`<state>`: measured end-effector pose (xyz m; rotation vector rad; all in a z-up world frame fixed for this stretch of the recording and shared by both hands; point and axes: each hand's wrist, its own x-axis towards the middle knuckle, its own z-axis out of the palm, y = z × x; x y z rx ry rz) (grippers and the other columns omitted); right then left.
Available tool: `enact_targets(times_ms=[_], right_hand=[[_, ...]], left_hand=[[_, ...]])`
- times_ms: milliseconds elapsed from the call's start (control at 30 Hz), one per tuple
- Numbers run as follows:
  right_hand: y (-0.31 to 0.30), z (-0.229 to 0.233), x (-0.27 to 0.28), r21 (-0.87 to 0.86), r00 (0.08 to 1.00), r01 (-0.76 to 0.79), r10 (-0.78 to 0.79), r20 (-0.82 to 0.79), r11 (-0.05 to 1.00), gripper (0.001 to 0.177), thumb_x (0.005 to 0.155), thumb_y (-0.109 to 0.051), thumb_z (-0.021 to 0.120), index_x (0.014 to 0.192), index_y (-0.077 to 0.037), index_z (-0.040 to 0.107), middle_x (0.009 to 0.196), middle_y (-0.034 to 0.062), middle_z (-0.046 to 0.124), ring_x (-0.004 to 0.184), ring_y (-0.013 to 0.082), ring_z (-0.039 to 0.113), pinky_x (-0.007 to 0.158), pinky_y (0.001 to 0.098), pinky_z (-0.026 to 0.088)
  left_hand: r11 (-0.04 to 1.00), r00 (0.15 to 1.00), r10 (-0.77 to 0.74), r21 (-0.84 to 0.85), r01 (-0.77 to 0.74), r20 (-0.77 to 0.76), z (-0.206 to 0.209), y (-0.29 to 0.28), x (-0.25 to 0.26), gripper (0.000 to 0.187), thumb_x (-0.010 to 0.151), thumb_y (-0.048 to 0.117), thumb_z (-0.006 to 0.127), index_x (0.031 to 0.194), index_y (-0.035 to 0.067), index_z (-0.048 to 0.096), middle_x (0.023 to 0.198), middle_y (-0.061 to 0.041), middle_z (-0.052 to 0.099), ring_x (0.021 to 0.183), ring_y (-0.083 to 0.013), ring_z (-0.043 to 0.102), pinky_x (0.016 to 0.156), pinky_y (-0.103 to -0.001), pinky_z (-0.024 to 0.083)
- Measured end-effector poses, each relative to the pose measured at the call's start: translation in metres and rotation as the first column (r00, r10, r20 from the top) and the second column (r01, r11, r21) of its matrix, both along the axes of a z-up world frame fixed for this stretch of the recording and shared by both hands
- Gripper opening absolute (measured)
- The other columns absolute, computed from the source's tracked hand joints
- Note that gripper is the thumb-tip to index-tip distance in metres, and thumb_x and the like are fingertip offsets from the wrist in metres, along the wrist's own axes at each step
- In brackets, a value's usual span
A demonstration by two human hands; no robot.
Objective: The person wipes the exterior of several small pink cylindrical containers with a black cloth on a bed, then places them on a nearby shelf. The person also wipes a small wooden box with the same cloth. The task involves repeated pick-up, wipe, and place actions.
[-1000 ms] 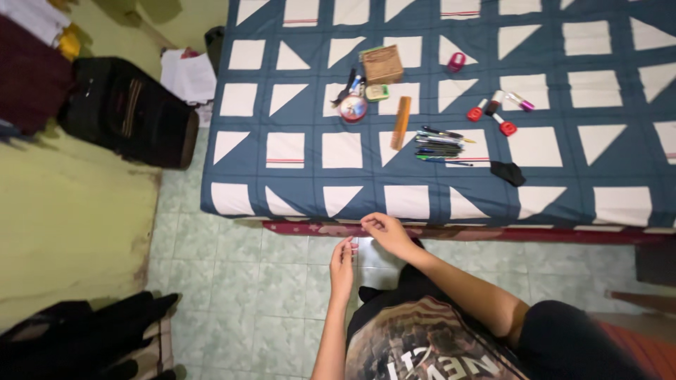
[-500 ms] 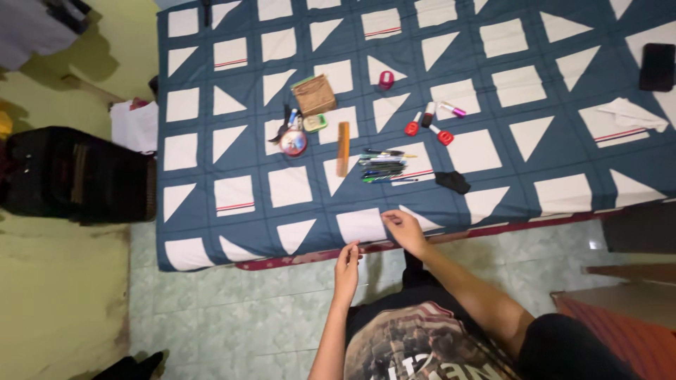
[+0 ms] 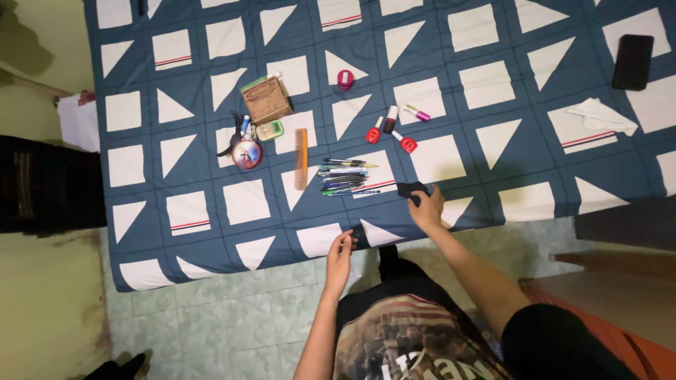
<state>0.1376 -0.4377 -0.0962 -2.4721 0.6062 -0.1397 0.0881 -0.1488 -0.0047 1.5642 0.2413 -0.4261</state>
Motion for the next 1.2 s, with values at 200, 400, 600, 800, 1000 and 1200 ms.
enact_targets(times_ms=[200, 400, 600, 800, 1000, 1200], right_hand=[[-0.016, -0.01, 0.007, 0.011, 0.984, -0.063, 0.064, -0.165, 0.998, 0.03, 0.084, -0.027, 0.078, 0.11, -0.013, 0.078, 0.152, 0.0182, 0.045, 0.135, 0.0446, 0.04, 0.112, 0.0535, 0.034], [-0.017, -0.016, 0.005, 0.022, 0.991, -0.13, 0.129, 0.015, 0.991, 0.026, 0.088, -0.02, 0.074, 0.108, -0.004, 0.077, 0.122, 0.0109, 0.069, 0.116, 0.0331, 0.062, 0.102, 0.0461, 0.047], [0.013, 0.013, -0.003, 0.591, 0.982, -0.181, 0.176, 0.067, 0.786, 0.015, 0.088, -0.007, 0.073, 0.1, -0.001, 0.08, 0.101, 0.0096, 0.079, 0.089, 0.0184, 0.076, 0.081, 0.0292, 0.058], [0.066, 0.076, -0.01, 0.914, 0.925, -0.183, 0.378, 0.035, 0.362, 0.021, 0.087, -0.003, 0.076, 0.107, 0.001, 0.076, 0.101, 0.0077, 0.079, 0.093, 0.0142, 0.072, 0.083, 0.0267, 0.057], [0.107, 0.106, 0.004, 0.947, 0.85, -0.223, 0.521, 0.074, 0.23, 0.028, 0.083, 0.002, 0.077, 0.11, -0.001, 0.071, 0.095, 0.0011, 0.069, 0.088, 0.0082, 0.065, 0.081, 0.0235, 0.054], [0.125, 0.102, 0.017, 0.935, 0.803, -0.297, 0.58, 0.136, 0.192, 0.036, 0.081, 0.004, 0.08, 0.115, -0.004, 0.07, 0.087, -0.0028, 0.059, 0.077, 0.004, 0.055, 0.068, 0.021, 0.048]], left_hand=[[1.0, 0.998, 0.008, 0.012, -0.007, -0.058, 0.0, -0.017, 0.008, 0.036, 0.106, 0.03, 0.053, 0.13, 0.008, 0.067, 0.106, -0.004, 0.072, 0.095, -0.0129, 0.063, 0.085, -0.028, 0.05], [1.0, 0.998, 0.025, 0.0, -0.025, -0.062, -0.004, -0.023, 0.008, 0.035, 0.106, 0.03, 0.054, 0.13, 0.007, 0.067, 0.105, -0.004, 0.071, 0.094, -0.0132, 0.062, 0.084, -0.028, 0.05], [0.999, 0.996, 0.052, 0.012, -0.051, -0.067, -0.009, -0.021, 0.008, 0.039, 0.105, 0.032, 0.055, 0.131, 0.006, 0.067, 0.109, -0.005, 0.072, 0.097, -0.0145, 0.064, 0.086, -0.029, 0.051], [0.994, 0.974, 0.106, 0.034, -0.101, -0.199, -0.003, -0.02, 0.006, 0.044, 0.102, 0.037, 0.056, 0.137, 0.01, 0.062, 0.12, 0.0, 0.069, 0.102, -0.0142, 0.066, 0.087, -0.03, 0.053], [0.936, 0.949, 0.292, -0.17, -0.309, -0.116, 0.003, -0.004, 0.001, 0.034, 0.093, 0.017, 0.072, 0.124, 0.002, 0.068, 0.103, -0.003, 0.068, 0.091, -0.0108, 0.065, 0.077, -0.026, 0.055], [0.941, 0.941, 0.338, -0.023, -0.338, -0.026, 0.012, 0.024, 0.007, 0.022, 0.087, 0.005, 0.078, 0.108, 0.0, 0.073, 0.086, 0.004, 0.064, 0.077, -0.0038, 0.055, 0.067, -0.02, 0.045]])
